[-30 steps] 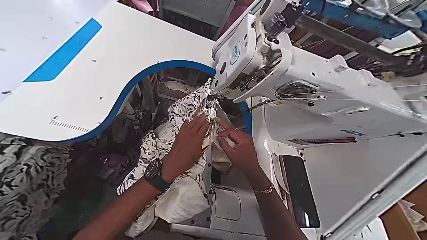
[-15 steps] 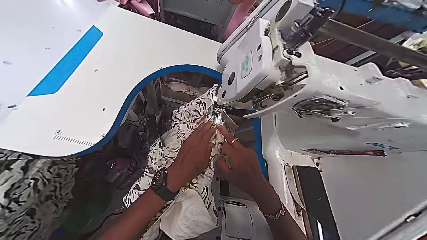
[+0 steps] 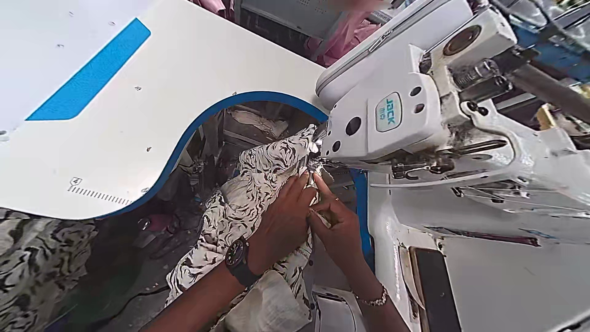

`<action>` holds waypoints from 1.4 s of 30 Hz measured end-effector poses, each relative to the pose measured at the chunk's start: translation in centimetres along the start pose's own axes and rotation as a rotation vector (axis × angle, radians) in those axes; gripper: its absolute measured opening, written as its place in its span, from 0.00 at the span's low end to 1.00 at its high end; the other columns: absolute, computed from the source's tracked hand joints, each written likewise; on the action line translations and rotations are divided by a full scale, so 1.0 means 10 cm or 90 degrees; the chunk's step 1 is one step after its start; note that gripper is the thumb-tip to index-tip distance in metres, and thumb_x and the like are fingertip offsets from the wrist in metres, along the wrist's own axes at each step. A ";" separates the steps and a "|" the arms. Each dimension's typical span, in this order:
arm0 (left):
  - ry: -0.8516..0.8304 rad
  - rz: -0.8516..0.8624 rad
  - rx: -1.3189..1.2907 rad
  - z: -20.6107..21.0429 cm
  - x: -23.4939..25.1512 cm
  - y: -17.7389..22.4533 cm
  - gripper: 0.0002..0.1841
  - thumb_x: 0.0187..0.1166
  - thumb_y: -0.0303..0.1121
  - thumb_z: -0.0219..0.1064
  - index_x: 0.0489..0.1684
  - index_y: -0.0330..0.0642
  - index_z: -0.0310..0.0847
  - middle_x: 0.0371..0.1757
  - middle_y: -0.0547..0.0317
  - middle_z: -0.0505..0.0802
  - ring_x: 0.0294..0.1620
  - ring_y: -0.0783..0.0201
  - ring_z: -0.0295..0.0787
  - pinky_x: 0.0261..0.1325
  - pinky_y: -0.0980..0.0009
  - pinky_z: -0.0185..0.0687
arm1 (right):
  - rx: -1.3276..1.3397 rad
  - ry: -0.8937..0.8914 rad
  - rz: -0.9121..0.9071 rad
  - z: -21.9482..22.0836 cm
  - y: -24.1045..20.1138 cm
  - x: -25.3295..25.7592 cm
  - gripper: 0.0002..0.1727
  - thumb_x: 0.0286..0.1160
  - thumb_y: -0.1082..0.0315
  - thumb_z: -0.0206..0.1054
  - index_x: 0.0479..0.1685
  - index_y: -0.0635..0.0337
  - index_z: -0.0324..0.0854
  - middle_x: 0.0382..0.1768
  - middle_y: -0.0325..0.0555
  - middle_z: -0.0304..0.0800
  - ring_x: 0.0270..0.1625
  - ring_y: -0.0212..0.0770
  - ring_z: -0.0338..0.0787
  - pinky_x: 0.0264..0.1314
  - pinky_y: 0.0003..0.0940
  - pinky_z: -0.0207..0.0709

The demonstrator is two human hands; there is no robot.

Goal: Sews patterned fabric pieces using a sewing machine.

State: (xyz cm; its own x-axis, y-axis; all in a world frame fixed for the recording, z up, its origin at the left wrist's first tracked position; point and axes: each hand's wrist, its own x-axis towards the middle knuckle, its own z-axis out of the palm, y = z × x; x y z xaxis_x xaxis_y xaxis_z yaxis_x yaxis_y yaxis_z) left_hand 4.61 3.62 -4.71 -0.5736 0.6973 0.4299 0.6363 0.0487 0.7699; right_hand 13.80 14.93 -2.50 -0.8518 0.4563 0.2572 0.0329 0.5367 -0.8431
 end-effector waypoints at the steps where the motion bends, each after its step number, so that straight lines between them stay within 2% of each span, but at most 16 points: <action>1: 0.002 0.001 -0.003 0.00 0.00 0.00 0.14 0.75 0.22 0.57 0.55 0.31 0.83 0.76 0.32 0.83 0.78 0.36 0.79 0.74 0.52 0.79 | -0.022 0.000 -0.012 0.01 -0.02 -0.01 0.08 0.66 0.69 0.71 0.24 0.65 0.84 0.71 0.62 0.85 0.38 0.15 0.83 0.37 0.11 0.74; 3: 0.015 0.008 -0.009 0.02 -0.01 -0.01 0.14 0.74 0.22 0.57 0.54 0.31 0.83 0.75 0.32 0.83 0.78 0.37 0.79 0.74 0.53 0.79 | -0.082 0.017 -0.035 0.05 -0.07 -0.05 0.09 0.68 0.69 0.68 0.27 0.66 0.85 0.71 0.64 0.84 0.44 0.20 0.89 0.45 0.13 0.80; 6: 0.025 -0.002 -0.014 0.04 0.04 -0.04 0.14 0.75 0.22 0.61 0.57 0.30 0.82 0.76 0.33 0.82 0.78 0.39 0.79 0.76 0.55 0.79 | -0.234 0.044 -0.069 0.10 -0.16 -0.04 0.10 0.71 0.67 0.67 0.26 0.63 0.85 0.69 0.62 0.86 0.42 0.24 0.89 0.41 0.16 0.79; 10: 0.026 -0.044 -0.034 0.06 0.13 -0.06 0.12 0.76 0.22 0.63 0.54 0.27 0.81 0.70 0.31 0.86 0.73 0.37 0.83 0.72 0.51 0.80 | -0.420 0.113 -0.125 0.22 -0.24 -0.03 0.13 0.76 0.67 0.62 0.36 0.65 0.90 0.36 0.57 0.90 0.31 0.43 0.90 0.28 0.30 0.80; 12: 0.029 -0.053 -0.017 0.07 0.19 -0.08 0.15 0.78 0.23 0.60 0.58 0.25 0.81 0.67 0.30 0.86 0.73 0.36 0.81 0.74 0.48 0.78 | -0.463 0.131 -0.116 0.18 -0.28 -0.05 0.15 0.79 0.67 0.60 0.40 0.67 0.91 0.29 0.55 0.92 0.28 0.48 0.93 0.25 0.38 0.82; 14: 0.015 -0.114 -0.019 -0.02 0.11 0.04 0.20 0.83 0.31 0.60 0.67 0.25 0.78 0.58 0.35 0.89 0.63 0.40 0.86 0.69 0.46 0.80 | -0.475 0.135 -0.049 0.05 -0.46 -0.38 0.14 0.75 0.68 0.64 0.40 0.70 0.92 0.29 0.57 0.94 0.28 0.53 0.94 0.28 0.47 0.84; 17: -0.226 -0.296 -0.129 -0.52 -0.17 0.41 0.40 0.79 0.52 0.70 0.82 0.31 0.65 0.39 0.50 0.91 0.38 0.55 0.89 0.50 0.52 0.84 | -0.446 0.170 0.027 -0.17 -0.67 -1.08 0.13 0.68 0.66 0.70 0.31 0.71 0.91 0.21 0.52 0.91 0.22 0.40 0.89 0.28 0.33 0.81; 20: -0.426 -0.346 -0.179 -0.71 -0.49 0.66 0.42 0.76 0.37 0.74 0.88 0.32 0.56 0.41 0.43 0.92 0.40 0.48 0.91 0.51 0.48 0.85 | -0.544 0.109 -0.026 -0.61 -0.71 -1.29 0.16 0.70 0.63 0.68 0.24 0.69 0.89 0.19 0.54 0.89 0.19 0.43 0.87 0.21 0.35 0.75; 24: -0.362 -0.271 -0.339 -0.69 -0.68 0.59 0.32 0.79 0.28 0.64 0.85 0.37 0.62 0.45 0.53 0.93 0.38 0.67 0.90 0.45 0.67 0.87 | -0.673 -0.013 -0.145 -0.81 -0.75 -1.08 0.20 0.73 0.58 0.61 0.24 0.65 0.87 0.18 0.51 0.85 0.15 0.46 0.84 0.11 0.38 0.70; 27: -0.355 -0.246 -0.357 -0.66 -0.72 0.48 0.31 0.82 0.29 0.64 0.87 0.37 0.63 0.40 0.51 0.92 0.33 0.65 0.86 0.42 0.65 0.84 | -0.639 -0.106 -0.085 -0.42 -1.11 -1.06 0.12 0.69 0.65 0.69 0.30 0.69 0.88 0.22 0.55 0.88 0.19 0.52 0.90 0.16 0.46 0.79; 30: -0.347 -0.222 -0.439 -0.52 -0.72 0.27 0.27 0.73 0.25 0.63 0.74 0.32 0.69 0.36 0.58 0.86 0.31 0.73 0.79 0.37 0.72 0.76 | -0.582 -0.208 -0.005 0.09 -1.27 -1.19 0.09 0.64 0.72 0.69 0.35 0.70 0.88 0.24 0.55 0.87 0.19 0.51 0.89 0.16 0.44 0.80; 34: -0.382 -0.240 -0.565 -0.57 -0.50 0.07 0.36 0.79 0.25 0.67 0.88 0.37 0.55 0.41 0.60 0.91 0.32 0.79 0.86 0.40 0.79 0.84 | -0.618 -0.207 0.097 0.00 -1.45 -1.05 0.09 0.70 0.72 0.67 0.35 0.71 0.88 0.25 0.58 0.88 0.21 0.54 0.90 0.19 0.46 0.81; 36: -0.429 -0.231 -0.494 -0.62 -0.40 0.08 0.40 0.74 0.27 0.72 0.88 0.35 0.55 0.40 0.56 0.92 0.33 0.72 0.88 0.41 0.72 0.86 | -0.637 -0.212 0.083 0.03 -1.55 -0.99 0.08 0.69 0.72 0.68 0.34 0.70 0.88 0.23 0.56 0.88 0.21 0.52 0.90 0.19 0.43 0.80; 38: -0.490 -0.220 -0.382 -0.75 -0.33 0.16 0.40 0.70 0.30 0.76 0.85 0.29 0.61 0.39 0.39 0.90 0.38 0.48 0.89 0.45 0.47 0.84 | -0.626 -0.240 0.076 0.09 -1.49 -0.93 0.08 0.69 0.71 0.68 0.32 0.68 0.89 0.22 0.55 0.88 0.23 0.53 0.91 0.20 0.44 0.80; 39: -0.519 -0.212 -0.349 -0.79 -0.34 0.19 0.37 0.72 0.30 0.76 0.82 0.28 0.64 0.37 0.37 0.89 0.37 0.42 0.88 0.45 0.42 0.82 | -0.630 -0.247 0.073 0.10 -1.45 -0.88 0.09 0.71 0.70 0.67 0.32 0.67 0.89 0.23 0.54 0.88 0.25 0.53 0.92 0.22 0.44 0.81; 42: -0.523 -0.157 -0.325 -0.74 -0.51 0.23 0.21 0.76 0.33 0.71 0.62 0.29 0.74 0.24 0.46 0.84 0.25 0.48 0.84 0.33 0.49 0.79 | -0.707 -0.228 0.021 0.15 -1.40 -0.81 0.06 0.68 0.71 0.68 0.29 0.63 0.88 0.23 0.50 0.89 0.26 0.49 0.92 0.22 0.39 0.81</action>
State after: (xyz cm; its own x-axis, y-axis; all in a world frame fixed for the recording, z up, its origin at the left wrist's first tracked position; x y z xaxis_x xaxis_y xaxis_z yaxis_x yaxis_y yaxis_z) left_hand 5.18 -5.08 -1.69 -0.0016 0.9968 -0.0803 0.1383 0.0798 0.9872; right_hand 19.40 2.63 6.51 -0.9349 0.3508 -0.0546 0.3464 0.9350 0.0759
